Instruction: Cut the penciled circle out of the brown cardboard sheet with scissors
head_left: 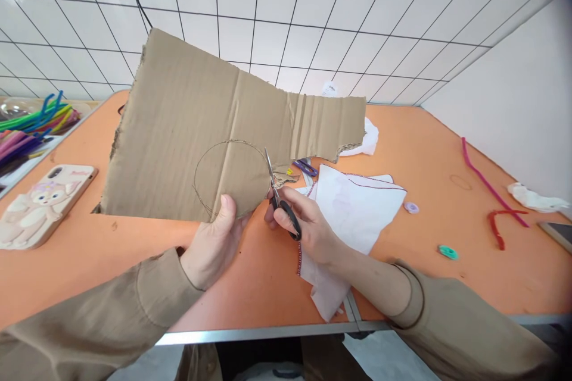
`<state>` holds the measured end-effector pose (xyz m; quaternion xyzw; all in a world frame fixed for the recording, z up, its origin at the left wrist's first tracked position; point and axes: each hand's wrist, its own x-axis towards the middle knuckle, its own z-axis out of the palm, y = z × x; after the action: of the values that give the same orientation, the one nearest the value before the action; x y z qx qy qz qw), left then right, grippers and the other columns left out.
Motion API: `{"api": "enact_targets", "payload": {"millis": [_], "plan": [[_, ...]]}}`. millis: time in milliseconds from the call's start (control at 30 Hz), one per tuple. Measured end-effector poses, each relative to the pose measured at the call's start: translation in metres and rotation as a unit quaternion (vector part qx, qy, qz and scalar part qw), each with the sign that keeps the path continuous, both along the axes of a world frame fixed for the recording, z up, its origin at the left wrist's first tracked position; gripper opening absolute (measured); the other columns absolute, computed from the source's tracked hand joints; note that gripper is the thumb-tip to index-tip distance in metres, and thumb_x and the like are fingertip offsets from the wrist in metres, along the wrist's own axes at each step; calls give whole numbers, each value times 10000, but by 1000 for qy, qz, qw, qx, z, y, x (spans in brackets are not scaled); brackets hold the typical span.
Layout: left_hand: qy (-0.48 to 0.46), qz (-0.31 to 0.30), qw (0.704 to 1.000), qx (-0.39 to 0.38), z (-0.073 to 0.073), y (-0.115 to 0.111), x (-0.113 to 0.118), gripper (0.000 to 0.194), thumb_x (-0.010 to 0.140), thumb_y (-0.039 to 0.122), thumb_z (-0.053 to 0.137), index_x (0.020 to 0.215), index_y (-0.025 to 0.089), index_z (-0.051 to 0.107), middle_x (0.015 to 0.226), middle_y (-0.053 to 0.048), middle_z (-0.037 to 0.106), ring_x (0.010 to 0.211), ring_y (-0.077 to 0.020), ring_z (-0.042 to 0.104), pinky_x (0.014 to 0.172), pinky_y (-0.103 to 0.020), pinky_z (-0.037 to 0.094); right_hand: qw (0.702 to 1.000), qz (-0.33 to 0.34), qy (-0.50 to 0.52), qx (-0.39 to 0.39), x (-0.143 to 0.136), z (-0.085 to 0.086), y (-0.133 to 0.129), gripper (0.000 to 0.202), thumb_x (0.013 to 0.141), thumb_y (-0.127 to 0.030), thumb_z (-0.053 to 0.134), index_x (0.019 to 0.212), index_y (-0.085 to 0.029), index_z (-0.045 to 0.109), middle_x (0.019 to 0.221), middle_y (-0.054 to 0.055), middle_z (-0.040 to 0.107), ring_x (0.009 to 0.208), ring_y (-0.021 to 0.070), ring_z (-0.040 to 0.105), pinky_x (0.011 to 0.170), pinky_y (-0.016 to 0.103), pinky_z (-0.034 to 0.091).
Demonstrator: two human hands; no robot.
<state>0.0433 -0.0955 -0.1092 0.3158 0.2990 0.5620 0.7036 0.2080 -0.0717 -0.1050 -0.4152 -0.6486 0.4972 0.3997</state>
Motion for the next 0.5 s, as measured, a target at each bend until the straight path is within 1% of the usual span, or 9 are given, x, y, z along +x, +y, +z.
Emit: {"api": "enact_targets", "payload": {"millis": [100, 233, 300, 400, 500], "plan": [[-7, -14, 1000, 2, -1, 1, 0, 455, 947, 488, 492, 1310, 254, 636, 1456, -9, 540, 1478, -220, 256, 1220, -349, 238, 999, 6, 37, -39, -2, -2, -1, 325, 837, -525, 583, 919, -212, 548, 613, -30, 441, 599, 147, 462, 563, 287, 412], [-31, -25, 999, -15, -3, 2, 0, 446, 950, 496, 481, 1252, 236, 680, 1447, -24, 549, 1484, -219, 233, 1230, -354, 210, 996, 17, 62, -66, -3, 0, 1, 384, 801, -569, 630, 901, -212, 529, 626, -40, 408, 618, 143, 443, 584, 285, 399], [-42, -29, 999, -19, -2, 1, 1, 459, 926, 510, 516, 1240, 222, 689, 1430, -46, 566, 1474, -239, 260, 1232, -370, 204, 996, 25, 74, -47, -3, 2, 2, 413, 794, -611, 628, 841, -215, 518, 675, -19, 453, 674, 152, 462, 625, 290, 416], [-59, -30, 997, -31, 1, -1, 2, 469, 887, 514, 579, 1221, 209, 701, 1386, -72, 604, 1438, -265, 343, 1233, -393, 198, 995, 34, 97, -8, -4, 1, 4, 434, 811, -639, 602, 765, -220, 497, 751, 7, 514, 747, 161, 486, 688, 296, 448], [-70, -16, 996, -48, 2, -1, 3, 472, 885, 500, 590, 1236, 202, 689, 1363, -85, 621, 1406, -271, 400, 1231, -412, 202, 993, 46, 106, 4, -4, -2, 4, 392, 839, -604, 595, 803, -225, 502, 789, 7, 534, 757, 155, 504, 750, 310, 477]]}}
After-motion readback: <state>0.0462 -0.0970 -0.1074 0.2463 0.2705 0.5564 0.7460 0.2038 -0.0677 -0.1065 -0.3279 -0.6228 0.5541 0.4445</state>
